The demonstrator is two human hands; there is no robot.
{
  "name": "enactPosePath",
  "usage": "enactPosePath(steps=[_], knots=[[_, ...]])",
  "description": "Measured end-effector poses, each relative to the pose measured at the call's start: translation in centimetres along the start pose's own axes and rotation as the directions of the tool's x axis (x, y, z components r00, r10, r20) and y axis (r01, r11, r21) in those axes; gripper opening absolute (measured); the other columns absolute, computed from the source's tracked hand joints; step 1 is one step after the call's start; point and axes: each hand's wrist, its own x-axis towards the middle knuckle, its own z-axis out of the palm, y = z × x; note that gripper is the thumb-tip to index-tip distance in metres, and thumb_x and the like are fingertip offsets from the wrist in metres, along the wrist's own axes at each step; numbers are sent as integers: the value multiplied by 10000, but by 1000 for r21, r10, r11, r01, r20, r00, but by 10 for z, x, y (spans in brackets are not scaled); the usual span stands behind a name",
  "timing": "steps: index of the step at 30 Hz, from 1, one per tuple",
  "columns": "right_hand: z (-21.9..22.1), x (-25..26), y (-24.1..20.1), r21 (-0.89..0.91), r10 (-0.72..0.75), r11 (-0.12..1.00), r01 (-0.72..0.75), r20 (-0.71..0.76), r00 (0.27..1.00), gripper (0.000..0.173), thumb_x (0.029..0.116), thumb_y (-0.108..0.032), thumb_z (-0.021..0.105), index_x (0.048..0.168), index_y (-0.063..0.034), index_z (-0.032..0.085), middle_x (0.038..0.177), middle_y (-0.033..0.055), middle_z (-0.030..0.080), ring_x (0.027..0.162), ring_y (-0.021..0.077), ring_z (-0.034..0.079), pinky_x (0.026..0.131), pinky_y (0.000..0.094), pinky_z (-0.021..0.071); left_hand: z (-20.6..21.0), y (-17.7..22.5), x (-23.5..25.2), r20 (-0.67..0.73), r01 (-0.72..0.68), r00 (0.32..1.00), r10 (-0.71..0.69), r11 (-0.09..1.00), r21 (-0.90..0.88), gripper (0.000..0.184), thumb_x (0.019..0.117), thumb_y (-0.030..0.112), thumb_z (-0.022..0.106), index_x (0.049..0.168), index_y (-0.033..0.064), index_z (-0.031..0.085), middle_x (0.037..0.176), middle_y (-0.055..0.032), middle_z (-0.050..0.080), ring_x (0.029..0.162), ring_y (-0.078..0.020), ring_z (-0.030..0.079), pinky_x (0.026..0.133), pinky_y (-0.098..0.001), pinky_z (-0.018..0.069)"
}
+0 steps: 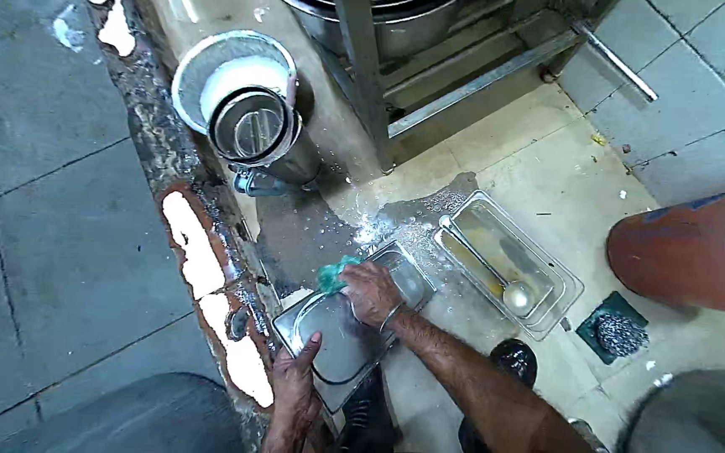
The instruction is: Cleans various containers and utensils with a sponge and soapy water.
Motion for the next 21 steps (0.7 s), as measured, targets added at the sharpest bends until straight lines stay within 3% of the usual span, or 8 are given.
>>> enactPosePath(steps=[4,6,8,10,12,17,19,21], knots=[[-10,14,76,-70,204,976,-207,-40,978,394,1033,-203,585,1410,-93,624,1475,136,588,1386,383,517,1070,628,461,-5,-3,1,1,-27,1000,27,999,-33,308,1000,-23,547,1306,-32,516,1016,-112,719,859,-145,734,753,-322,641],[-26,20,94,-118,341,936,-332,66,938,471,1039,-203,566,1501,-115,537,1542,115,527,1419,382,474,1086,615,446,-3,0,1,-2,-31,1000,31,999,-35,301,1000,-19,554,1299,-30,524,1010,-114,720,852,-145,733,747,-320,639],[-32,16,90,-129,388,917,-378,65,919,515,982,-141,633,1488,-107,548,1503,128,559,1390,410,493,1065,623,463,0,0,1,-26,-25,999,24,999,-29,280,1003,-8,558,1281,-30,538,997,-109,720,841,-137,731,735,-314,637],[-25,-2,85,-128,387,913,-387,-26,922,512,928,-116,692,1425,-55,586,1408,195,615,1310,463,545,989,660,495,1,-1,-1,-48,-12,999,11,999,-35,235,1013,5,561,1245,-34,561,968,-111,722,817,-140,730,720,-310,635],[-25,-25,85,-118,467,879,-462,13,884,553,934,-132,690,1459,-35,543,1426,222,593,1333,458,533,1053,639,466,0,-1,0,-61,-9,998,6,999,-51,215,1014,8,560,1225,-37,568,947,-114,722,798,-140,729,704,-310,635],[-12,-82,75,-51,677,735,-676,14,736,500,993,-142,599,1480,-47,531,1400,209,612,1325,397,553,1102,532,459,-2,-4,4,-50,-14,999,10,996,-83,280,1011,28,574,1286,-20,558,1026,-127,706,856,-150,715,748,-336,623],[-5,-92,58,-24,679,734,-679,-23,734,462,993,-137,593,1443,-38,568,1366,208,635,1294,388,578,1094,522,465,-3,-5,3,-51,0,999,-5,995,-99,262,1018,50,580,1272,-14,575,1020,-127,709,849,-163,717,740,-349,623],[3,-104,26,12,605,796,-606,-57,794,426,965,-94,587,1381,-8,618,1289,227,674,1235,396,620,1068,524,488,-2,-2,-1,-69,35,997,-42,994,-103,251,1025,80,585,1261,-3,576,1008,-128,704,839,-171,712,733,-363,618]])
